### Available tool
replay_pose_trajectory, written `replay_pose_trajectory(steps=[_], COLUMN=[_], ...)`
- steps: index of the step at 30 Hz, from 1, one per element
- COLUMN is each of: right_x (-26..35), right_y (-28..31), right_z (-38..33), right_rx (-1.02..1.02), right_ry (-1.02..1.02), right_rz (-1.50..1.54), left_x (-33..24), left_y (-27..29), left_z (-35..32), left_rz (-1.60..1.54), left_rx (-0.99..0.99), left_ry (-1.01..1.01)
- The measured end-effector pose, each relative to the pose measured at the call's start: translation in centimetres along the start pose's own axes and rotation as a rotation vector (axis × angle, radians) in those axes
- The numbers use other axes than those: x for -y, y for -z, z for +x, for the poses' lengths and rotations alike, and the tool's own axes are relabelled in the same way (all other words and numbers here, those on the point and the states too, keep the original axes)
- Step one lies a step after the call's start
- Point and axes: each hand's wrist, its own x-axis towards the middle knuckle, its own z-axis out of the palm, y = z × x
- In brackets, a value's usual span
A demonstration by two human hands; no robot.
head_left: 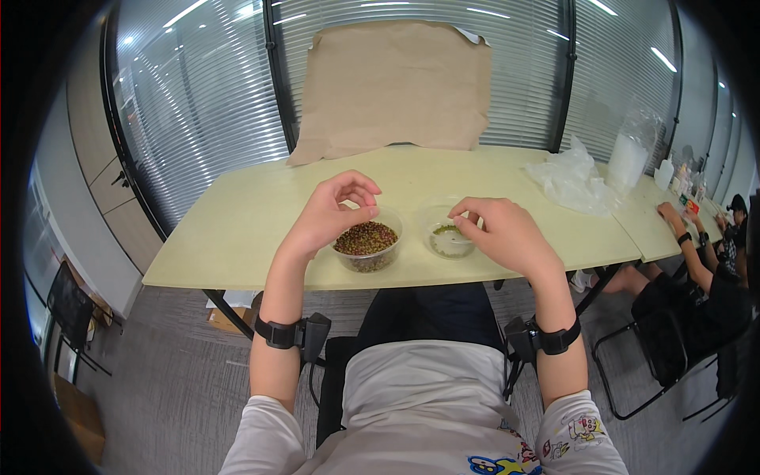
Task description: The person is sorting small green grains or seeds from one plastic container into another using their hands.
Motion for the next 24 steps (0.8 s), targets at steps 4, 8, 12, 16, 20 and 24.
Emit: replay_pose_trajectory(steps=[4, 8, 12, 16, 20, 24], right_x=[0.9, 2.7, 4.5, 4.3, 4.7, 4.7], right_y=[-0.8, -1.0, -0.3, -0.2, -0.7, -0.9], right_z=[0.6, 0.2, -0.9, -1.3, -0.9, -0.8], right_rx=[0.015, 0.025, -0.048, -0.173, -0.208, -0.273], right_ry=[0.122, 0.214, 0.209, 0.242, 0.325, 0.393], right_rz=[0.061, 0.156, 0.226, 0.226, 0.23, 0.197], left_x=[-0.3, -1.6, -2.8, -3.5, -3.0, -3.0], left_y=[-0.2, -1.4, -3.2, -4.1, -3.5, -3.8], left_z=[-0.3, -0.6, -1.1, -1.1, -1.3, -1.0], left_rz=[0.013, 0.084, 0.07, -0.149, -0.201, -0.191], left_rx=[0.072, 0.15, 0.188, 0.241, 0.245, 0.223], left_ry=[-0.034, -0.086, -0.147, -0.217, -0.197, -0.205])
